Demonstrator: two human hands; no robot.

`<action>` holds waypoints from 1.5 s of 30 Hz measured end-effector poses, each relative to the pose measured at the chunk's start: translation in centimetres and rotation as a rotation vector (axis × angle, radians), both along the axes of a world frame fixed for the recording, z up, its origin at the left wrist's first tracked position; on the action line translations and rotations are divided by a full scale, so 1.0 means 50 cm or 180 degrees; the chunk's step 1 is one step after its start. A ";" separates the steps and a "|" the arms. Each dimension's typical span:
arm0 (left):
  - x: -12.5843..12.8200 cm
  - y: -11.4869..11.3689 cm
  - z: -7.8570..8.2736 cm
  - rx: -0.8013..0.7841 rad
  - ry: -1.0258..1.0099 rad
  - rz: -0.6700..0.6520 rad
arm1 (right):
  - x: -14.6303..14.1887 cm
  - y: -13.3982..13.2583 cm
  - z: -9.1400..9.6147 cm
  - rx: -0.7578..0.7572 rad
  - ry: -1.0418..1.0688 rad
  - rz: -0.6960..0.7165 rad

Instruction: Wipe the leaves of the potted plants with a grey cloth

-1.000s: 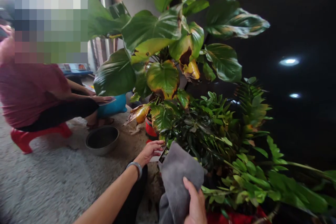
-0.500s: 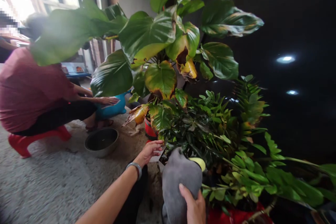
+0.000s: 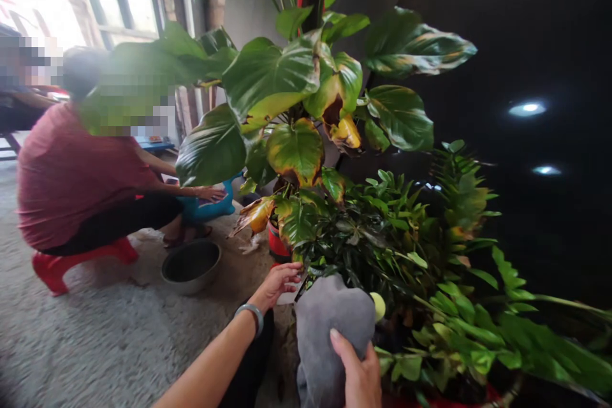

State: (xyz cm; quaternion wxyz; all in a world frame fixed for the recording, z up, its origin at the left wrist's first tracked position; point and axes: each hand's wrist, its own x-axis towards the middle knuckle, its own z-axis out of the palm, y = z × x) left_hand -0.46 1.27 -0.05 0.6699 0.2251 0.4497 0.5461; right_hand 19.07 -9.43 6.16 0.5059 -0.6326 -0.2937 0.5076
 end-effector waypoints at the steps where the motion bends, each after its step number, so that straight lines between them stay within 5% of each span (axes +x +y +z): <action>1: -0.001 0.000 0.000 0.0001 0.0001 -0.0002 | -0.008 -0.006 -0.005 -0.0051 -0.0044 0.0098; 6: -0.001 0.003 -0.003 0.0013 -0.0017 -0.0010 | -0.013 -0.032 -0.033 -0.0087 -0.0236 0.0126; 14: 0.003 0.003 -0.005 0.0062 -0.0012 -0.0074 | 0.014 -0.001 0.011 0.0118 -0.0031 -0.0147; 21: 0.001 0.000 0.004 -0.0013 -0.0041 -0.0035 | 0.002 -0.021 -0.019 -0.0492 0.0078 0.0285; 30: 0.009 0.011 -0.018 0.0008 -0.0050 -0.0046 | -0.048 -0.015 0.071 -0.0131 0.0497 -0.0426; 39: 0.001 0.001 0.001 -0.0044 0.0005 -0.0057 | -0.048 -0.023 -0.025 -0.0492 -0.0040 0.0181; 45: 0.012 0.009 -0.005 -0.0072 -0.0052 0.0035 | -0.046 -0.016 0.015 -0.0072 0.0267 -0.0216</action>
